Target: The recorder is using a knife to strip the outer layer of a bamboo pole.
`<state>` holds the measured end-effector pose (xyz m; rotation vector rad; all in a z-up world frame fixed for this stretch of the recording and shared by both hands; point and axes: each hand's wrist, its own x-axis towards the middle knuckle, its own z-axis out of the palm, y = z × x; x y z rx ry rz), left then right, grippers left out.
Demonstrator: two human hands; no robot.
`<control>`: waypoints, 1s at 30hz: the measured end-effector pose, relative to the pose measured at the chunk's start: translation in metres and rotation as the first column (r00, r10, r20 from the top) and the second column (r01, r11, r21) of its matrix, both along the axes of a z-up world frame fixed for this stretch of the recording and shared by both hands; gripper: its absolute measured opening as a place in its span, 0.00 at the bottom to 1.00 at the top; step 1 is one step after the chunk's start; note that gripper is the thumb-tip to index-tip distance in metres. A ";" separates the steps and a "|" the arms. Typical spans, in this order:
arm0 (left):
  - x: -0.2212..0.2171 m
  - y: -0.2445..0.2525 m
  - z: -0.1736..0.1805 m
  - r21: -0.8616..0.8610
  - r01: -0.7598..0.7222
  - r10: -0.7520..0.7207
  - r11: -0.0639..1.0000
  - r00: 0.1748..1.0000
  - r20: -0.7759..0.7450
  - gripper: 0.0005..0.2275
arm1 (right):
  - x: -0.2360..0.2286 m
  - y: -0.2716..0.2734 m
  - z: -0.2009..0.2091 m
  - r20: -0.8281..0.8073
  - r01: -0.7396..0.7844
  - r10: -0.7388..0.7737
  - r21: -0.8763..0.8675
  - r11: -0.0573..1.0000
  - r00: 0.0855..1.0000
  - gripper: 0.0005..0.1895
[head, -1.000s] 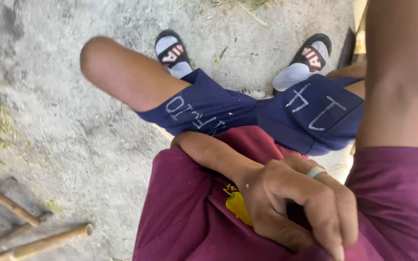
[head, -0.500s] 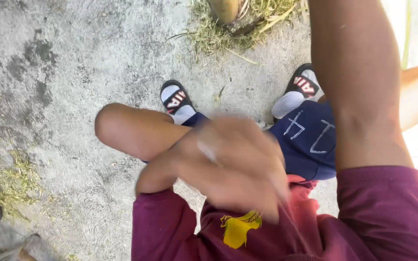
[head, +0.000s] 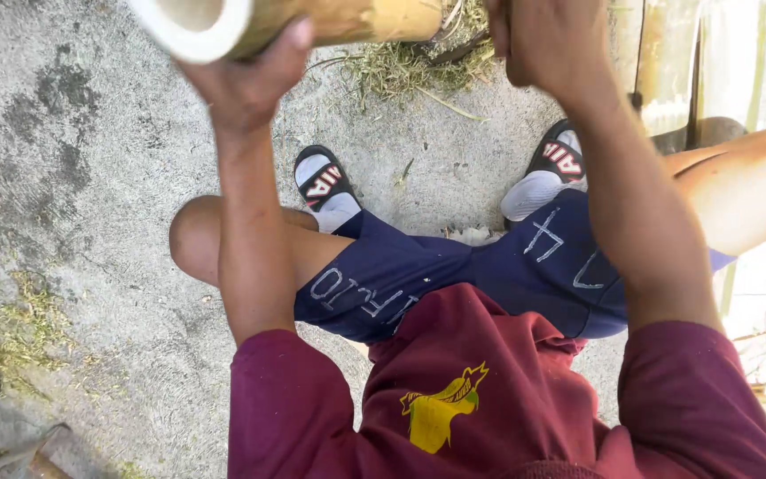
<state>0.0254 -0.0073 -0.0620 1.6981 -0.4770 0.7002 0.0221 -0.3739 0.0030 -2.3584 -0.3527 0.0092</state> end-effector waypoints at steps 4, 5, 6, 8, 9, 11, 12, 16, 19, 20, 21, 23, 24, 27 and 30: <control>-0.029 0.017 0.039 -0.369 0.018 -0.080 0.929 0.985 -0.154 0.46 | -0.037 0.013 -0.089 -0.102 0.173 -0.162 0.106 0.979 0.981 0.20; -0.032 0.030 0.014 -0.362 0.013 -0.077 0.932 0.984 -0.162 0.46 | -0.046 0.018 -0.102 -0.111 0.172 -0.159 0.113 0.979 0.981 0.20; -0.034 0.043 -0.011 -0.471 -0.034 -0.044 0.882 0.987 -0.152 0.45 | -0.056 0.023 -0.116 -0.079 0.126 -0.117 0.122 0.985 0.990 0.19; -0.043 0.061 -0.033 -0.562 -0.095 -0.002 0.822 0.985 -0.170 0.43 | -0.069 0.037 -0.130 -0.071 0.079 -0.069 0.137 0.987 0.995 0.19; -0.046 0.064 -0.030 -0.568 -0.099 -0.017 0.817 0.980 -0.196 0.44 | -0.071 0.045 -0.129 -0.085 0.049 -0.034 0.175 0.983 0.996 0.18; -0.051 0.056 -0.019 -0.570 -0.108 -0.032 0.814 0.973 -0.229 0.46 | -0.076 0.054 -0.126 -0.105 0.021 0.002 0.216 0.976 0.994 0.18; -0.054 0.047 -0.009 -0.577 -0.091 -0.033 0.812 0.979 -0.201 0.45 | -0.078 0.057 -0.124 -0.086 0.000 0.022 0.251 0.968 0.996 0.17; -0.052 0.006 0.029 -0.451 -0.036 0.013 0.892 0.998 -0.054 0.43 | -0.054 0.048 -0.191 -0.255 0.108 -0.057 0.190 0.976 0.965 0.21; -0.040 0.011 0.035 -0.462 -0.003 0.000 0.887 1.000 -0.007 0.44 | -0.055 0.053 -0.137 -0.201 0.088 -0.058 0.143 0.986 0.978 0.20; -0.029 0.010 0.039 -0.461 0.004 -0.002 0.887 1.000 0.006 0.44 | -0.050 0.056 -0.131 -0.188 0.087 -0.059 0.145 0.986 0.980 0.20; -0.026 0.007 0.040 -0.469 0.017 -0.016 0.883 1.000 0.006 0.44 | -0.056 0.059 -0.127 -0.127 0.029 -0.006 0.178 0.984 0.992 0.20; -0.021 0.001 0.044 -0.476 0.031 -0.036 0.879 0.999 -0.002 0.45 | -0.057 0.056 -0.141 -0.073 -0.024 0.040 0.210 0.977 0.996 0.20; -0.018 -0.003 0.048 -0.452 0.110 -0.075 0.885 0.993 0.094 0.44 | -0.052 0.051 -0.158 -0.203 0.087 -0.049 0.179 0.980 0.978 0.20; -0.020 0.007 0.044 -0.468 0.213 -0.141 0.858 0.973 0.184 0.43 | -0.044 0.053 -0.154 -0.297 0.155 -0.115 0.113 0.982 0.948 0.21; -0.030 0.020 0.022 -0.480 0.153 -0.123 0.864 0.988 0.094 0.45 | -0.065 0.057 -0.143 -0.216 0.083 -0.046 0.165 0.983 0.975 0.21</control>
